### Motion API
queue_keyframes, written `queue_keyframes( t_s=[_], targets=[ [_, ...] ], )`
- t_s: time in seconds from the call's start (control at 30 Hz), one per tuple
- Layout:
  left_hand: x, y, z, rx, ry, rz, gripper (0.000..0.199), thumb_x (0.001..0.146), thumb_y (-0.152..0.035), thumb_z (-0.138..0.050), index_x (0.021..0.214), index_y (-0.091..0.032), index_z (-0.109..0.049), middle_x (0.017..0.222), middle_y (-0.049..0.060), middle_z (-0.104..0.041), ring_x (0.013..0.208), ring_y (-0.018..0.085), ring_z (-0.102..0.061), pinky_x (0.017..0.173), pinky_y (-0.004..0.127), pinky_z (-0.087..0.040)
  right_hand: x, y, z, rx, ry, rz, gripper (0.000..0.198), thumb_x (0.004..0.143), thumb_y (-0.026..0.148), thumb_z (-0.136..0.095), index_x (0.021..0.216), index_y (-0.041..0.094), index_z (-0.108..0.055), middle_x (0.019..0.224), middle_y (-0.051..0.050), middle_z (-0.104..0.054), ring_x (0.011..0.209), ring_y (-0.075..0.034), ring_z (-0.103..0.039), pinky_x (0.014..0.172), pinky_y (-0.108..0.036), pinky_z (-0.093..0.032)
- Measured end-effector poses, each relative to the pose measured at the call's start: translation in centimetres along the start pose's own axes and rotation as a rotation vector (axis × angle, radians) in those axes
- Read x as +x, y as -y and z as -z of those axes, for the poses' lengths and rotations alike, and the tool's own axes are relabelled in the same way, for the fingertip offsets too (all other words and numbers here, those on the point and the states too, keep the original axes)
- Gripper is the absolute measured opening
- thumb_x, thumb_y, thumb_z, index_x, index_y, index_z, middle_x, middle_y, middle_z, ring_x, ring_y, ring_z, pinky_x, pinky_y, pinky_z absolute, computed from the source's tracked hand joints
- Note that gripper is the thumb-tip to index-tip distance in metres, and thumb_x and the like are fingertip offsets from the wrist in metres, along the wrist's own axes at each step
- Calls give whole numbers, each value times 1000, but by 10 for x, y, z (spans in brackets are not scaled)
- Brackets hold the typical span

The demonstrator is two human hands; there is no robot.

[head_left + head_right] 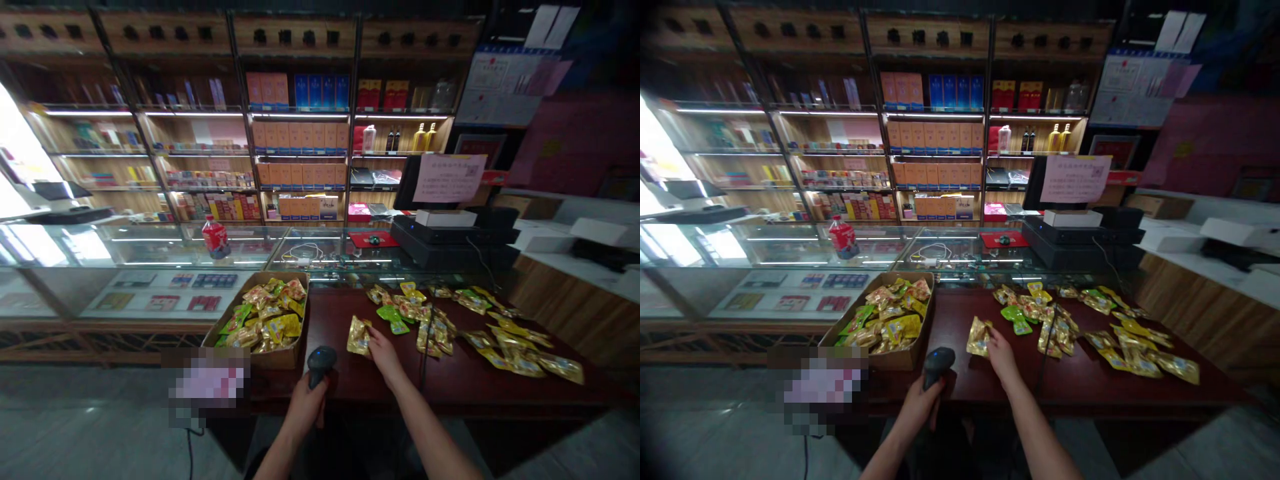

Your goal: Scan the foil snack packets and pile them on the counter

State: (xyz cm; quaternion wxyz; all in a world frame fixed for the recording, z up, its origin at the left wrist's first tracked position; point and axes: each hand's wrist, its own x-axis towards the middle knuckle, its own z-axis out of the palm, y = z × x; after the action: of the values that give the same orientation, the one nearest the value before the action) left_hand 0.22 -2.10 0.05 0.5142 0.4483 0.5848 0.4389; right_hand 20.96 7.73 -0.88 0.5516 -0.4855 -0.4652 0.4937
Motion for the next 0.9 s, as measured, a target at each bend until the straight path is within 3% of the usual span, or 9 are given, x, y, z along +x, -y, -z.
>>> queue_keyframes(
  t_s=[0.2, 0.3, 0.37, 0.47, 0.57, 0.63, 0.73, 0.9],
  targets=[
    [10, 14, 1, -22, -32, 24, 33, 75, -52, -64, 76, -21, -53, 39, -7, -51, 28, 13, -46, 31, 21, -31, 37, 64, -118, -63, 232, 74, 40, 94, 37, -60, 131, 21, -62, 106, -5, -79, 82, -19, -75, 76, -36, -61],
    [12, 17, 3, -24, -36, 46, 35, 74, -54, -64, 75, -22, -52, 38, -7, -51, 26, 13, -44, 30, 21, -30, 59, 79, -146, -210, 209, 106, 36, 97, 38, -65, 127, 19, -63, 117, -7, -73, 94, -19, -72, 84, -40, -60],
    [15, 20, 3, -35, -30, 51, 38, 73, -59, -64, 77, -22, -54, 37, -7, -50, 24, 13, -43, 29, 22, -29, 67, 79, -130, -349, 97, 130, 34, 97, 36, -65, 126, 19, -63, 127, -8, -68, 109, -23, -68, 95, -46, -56],
    [19, 28, 2, -53, -17, 44, 45, 71, -64, -64, 79, -22, -55, 35, -8, -49, 23, 14, -42, 28, 23, -28, 65, 68, -66, -583, -165, 120, 38, 97, 33, -65, 132, 22, -59, 147, -9, -54, 131, -29, -54, 109, -56, -45],
    [20, 31, 1, -46, -12, 34, 45, 71, -65, -64, 78, -22, -54, 35, -7, -49, 23, 14, -42, 28, 23, -27, 52, 50, 4, -771, -378, 37, 39, 97, 33, -65, 133, 22, -58, 148, -10, -51, 134, -31, -50, 111, -59, -41],
    [18, 29, 1, -43, -8, 36, 44, 72, -65, -64, 77, -22, -54, 35, -7, -49, 23, 14, -42, 28, 23, -27, 44, 38, 35, -854, -424, -7, 32, 97, 32, -65, 127, 21, -62, 143, -9, -56, 130, -29, -54, 110, -57, -44],
    [15, 24, 2, -44, -8, 42, 43, 73, -63, -65, 74, -22, -53, 36, -7, -49, 24, 14, -43, 29, 23, -27, 38, 23, 53, -911, -404, -23, 26, 97, 31, -65, 121, 21, -66, 141, -9, -58, 127, -27, -56, 109, -53, -46],
    [11, 13, 3, -18, 3, 35, 39, 75, -58, -65, 72, -22, -50, 38, -6, -51, 25, 12, -44, 31, 21, -28, 39, 8, 48, -807, -274, -62, 27, 94, 32, -69, 117, 19, -66, 131, -8, -64, 119, -26, -61, 103, -51, -50]
  ],
)
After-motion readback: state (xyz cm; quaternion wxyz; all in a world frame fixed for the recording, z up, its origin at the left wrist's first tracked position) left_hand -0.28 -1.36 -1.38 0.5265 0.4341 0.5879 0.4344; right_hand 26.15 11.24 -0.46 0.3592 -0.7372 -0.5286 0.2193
